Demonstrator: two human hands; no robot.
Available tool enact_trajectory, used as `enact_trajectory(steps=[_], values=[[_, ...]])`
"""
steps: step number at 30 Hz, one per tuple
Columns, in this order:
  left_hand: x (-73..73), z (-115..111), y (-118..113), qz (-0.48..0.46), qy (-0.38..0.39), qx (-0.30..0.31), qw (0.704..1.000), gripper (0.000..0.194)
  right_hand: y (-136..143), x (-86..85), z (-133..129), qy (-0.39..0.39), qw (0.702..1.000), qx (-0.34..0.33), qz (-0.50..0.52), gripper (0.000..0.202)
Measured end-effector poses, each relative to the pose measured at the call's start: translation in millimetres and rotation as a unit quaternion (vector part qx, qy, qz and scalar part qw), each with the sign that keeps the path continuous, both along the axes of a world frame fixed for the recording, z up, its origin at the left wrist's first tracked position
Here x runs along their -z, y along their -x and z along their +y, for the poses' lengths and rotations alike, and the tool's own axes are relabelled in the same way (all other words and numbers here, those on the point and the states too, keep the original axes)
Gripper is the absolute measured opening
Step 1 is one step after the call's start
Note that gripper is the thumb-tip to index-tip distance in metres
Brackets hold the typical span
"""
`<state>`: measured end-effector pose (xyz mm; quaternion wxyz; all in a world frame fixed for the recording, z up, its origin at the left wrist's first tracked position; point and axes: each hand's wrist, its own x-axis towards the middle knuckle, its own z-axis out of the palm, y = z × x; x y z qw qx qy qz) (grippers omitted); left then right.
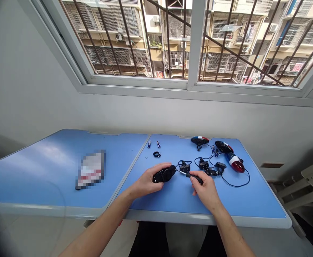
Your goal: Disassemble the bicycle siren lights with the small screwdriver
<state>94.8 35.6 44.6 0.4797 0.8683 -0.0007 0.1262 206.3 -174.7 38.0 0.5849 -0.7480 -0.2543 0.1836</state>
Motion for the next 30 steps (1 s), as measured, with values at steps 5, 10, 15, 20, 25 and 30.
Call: enact_trajectory(steps=[5,10,15,20,25,30], values=[[3.7,1.8,-0.4,-0.003,-0.014,0.003,1.0,0.069,1.6,-1.3,1.6,0.008,1.0,-0.001,-0.013,0.036],[6.3,2.4,-0.9,-0.014,-0.032,0.004,0.999,0.069,-0.6,-0.6,5.0,0.054,0.998,-0.011,-0.042,0.038],[8.1,5.3,-1.5,-0.013,-0.053,-0.008,0.998,0.071,-6.3,-4.0,11.9,0.123,0.976,-0.052,-0.17,0.044],[7.7,8.8,-0.4,0.0,-0.054,-0.017,0.998,0.071,-10.6,1.3,13.6,0.13,0.967,-0.044,-0.214,0.031],[7.8,9.7,-1.1,0.0,-0.048,-0.023,0.999,0.07,-16.0,16.2,15.6,0.061,0.984,-0.011,-0.168,0.026],[8.1,8.7,-2.9,0.001,-0.043,-0.022,0.999,0.069,-16.0,22.0,20.8,-0.007,1.0,0.019,0.007,0.03]])
